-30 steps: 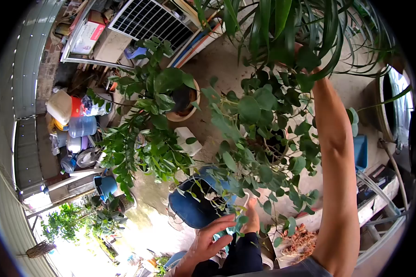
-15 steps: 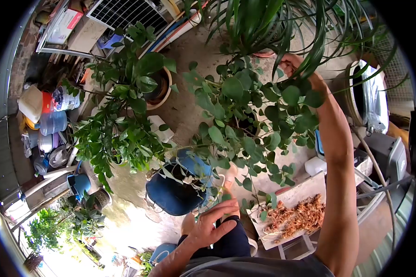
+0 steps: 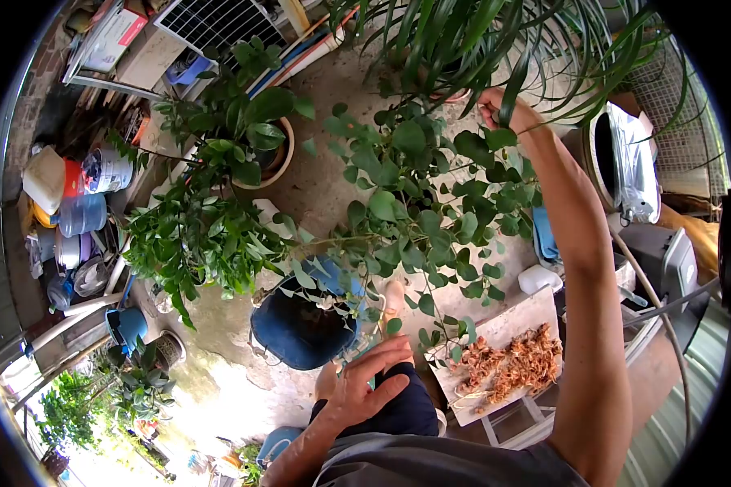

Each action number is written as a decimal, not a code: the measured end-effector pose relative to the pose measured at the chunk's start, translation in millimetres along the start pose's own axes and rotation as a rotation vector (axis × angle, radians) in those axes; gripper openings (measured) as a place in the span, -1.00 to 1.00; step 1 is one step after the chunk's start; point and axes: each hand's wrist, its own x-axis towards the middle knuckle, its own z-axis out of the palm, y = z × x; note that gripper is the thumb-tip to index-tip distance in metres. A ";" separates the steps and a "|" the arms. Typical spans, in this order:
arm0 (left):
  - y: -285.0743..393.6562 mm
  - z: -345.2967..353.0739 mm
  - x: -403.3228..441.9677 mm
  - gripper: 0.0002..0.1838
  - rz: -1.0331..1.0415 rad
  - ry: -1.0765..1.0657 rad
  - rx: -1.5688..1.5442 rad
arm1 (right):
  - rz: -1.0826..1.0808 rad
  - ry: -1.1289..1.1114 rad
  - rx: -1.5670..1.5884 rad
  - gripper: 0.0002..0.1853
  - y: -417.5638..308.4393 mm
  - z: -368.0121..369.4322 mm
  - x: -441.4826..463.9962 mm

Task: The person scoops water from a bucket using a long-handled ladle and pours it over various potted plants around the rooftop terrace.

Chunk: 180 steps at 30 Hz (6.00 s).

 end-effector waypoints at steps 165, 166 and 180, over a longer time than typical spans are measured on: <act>34.4 5.9 -185.1 -0.70 -0.049 0.261 -0.029 | -0.044 0.180 0.891 -0.79 124.2 -31.3 -376.7; 32.1 2.8 -194.7 -0.69 -0.055 0.260 -0.021 | -0.039 0.180 0.883 -0.79 128.5 -23.7 -392.5; -37.1 -138.4 -340.1 -0.68 -0.031 0.275 -0.235 | -0.139 0.513 0.814 -0.72 135.7 230.2 -579.8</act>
